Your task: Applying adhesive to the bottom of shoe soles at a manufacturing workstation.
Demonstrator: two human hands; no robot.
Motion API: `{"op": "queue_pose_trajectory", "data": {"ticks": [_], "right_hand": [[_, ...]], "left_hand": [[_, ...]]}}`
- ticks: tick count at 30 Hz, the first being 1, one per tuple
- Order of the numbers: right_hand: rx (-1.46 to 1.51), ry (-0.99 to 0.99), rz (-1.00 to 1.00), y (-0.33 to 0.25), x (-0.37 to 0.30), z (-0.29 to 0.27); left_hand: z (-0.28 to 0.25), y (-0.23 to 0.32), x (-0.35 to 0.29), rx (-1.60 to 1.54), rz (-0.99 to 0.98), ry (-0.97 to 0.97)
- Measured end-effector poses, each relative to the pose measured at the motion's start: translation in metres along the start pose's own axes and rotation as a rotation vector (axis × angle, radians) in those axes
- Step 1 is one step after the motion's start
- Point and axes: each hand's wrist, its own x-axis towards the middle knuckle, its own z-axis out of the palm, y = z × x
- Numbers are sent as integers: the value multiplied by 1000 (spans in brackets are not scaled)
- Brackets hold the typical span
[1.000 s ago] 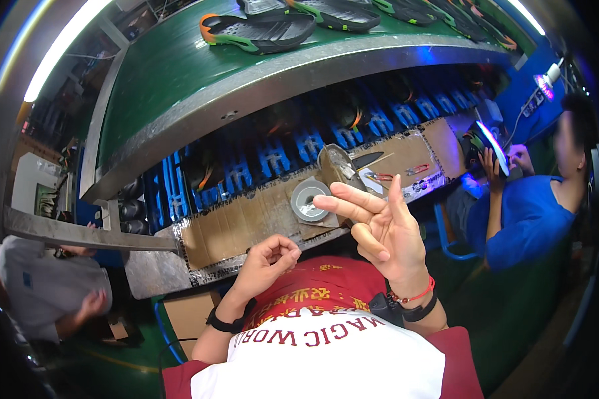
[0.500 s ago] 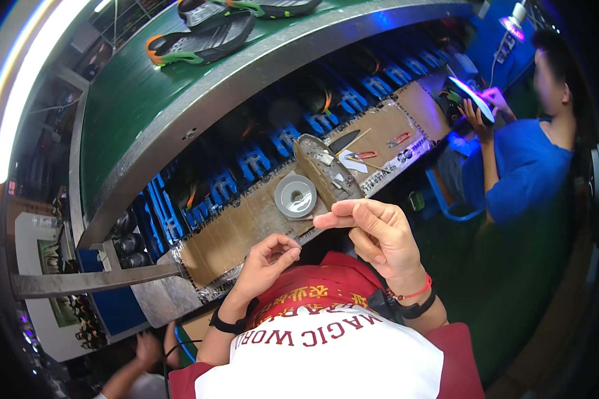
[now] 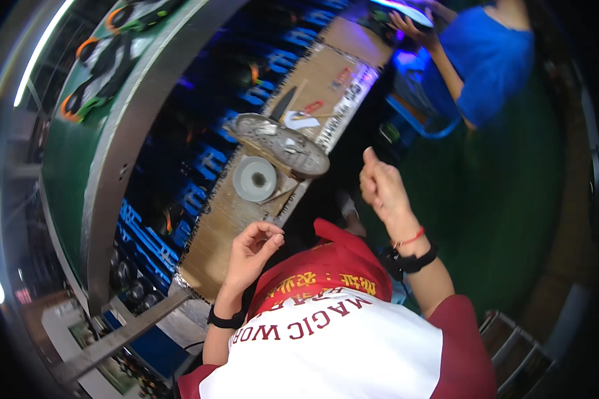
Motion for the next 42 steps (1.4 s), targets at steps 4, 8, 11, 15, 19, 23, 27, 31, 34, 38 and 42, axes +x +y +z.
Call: {"op": "queue_pose_trajectory", "data": {"ticks": [4,8,11,15,19,23,27,31,34,38,42], "right_hand": [[-84,532,76,52,-1,-134],[-361,730,223,152,-64,-280],[-604,921,416,223,-127,-351],[-511,1241,565,247,-156,-356],[-1036,1089,543,281,-182,-379],[-990,1128,392,304,-181,-387],[-1207,846,528,313,-170,-396],[-1291,667,548,321,-154,-392],[-1395,531,609,312,-138,-390],[-1386,459,686,316,-128,-402],[-1379,439,668,326,-123,-406]], "left_hand": [[4,-9,9,-29,-57,-45],[12,-15,20,56,-128,-122],[19,-22,30,51,-161,-201],[30,-24,34,129,-172,-230],[46,-29,42,172,-203,-289],[61,-35,47,262,-260,-357],[77,-46,51,346,-303,-399],[89,-59,54,391,-370,-432],[98,-66,56,435,-369,-461],[109,-76,60,498,-424,-489],[112,-80,60,529,-453,-495]]}}
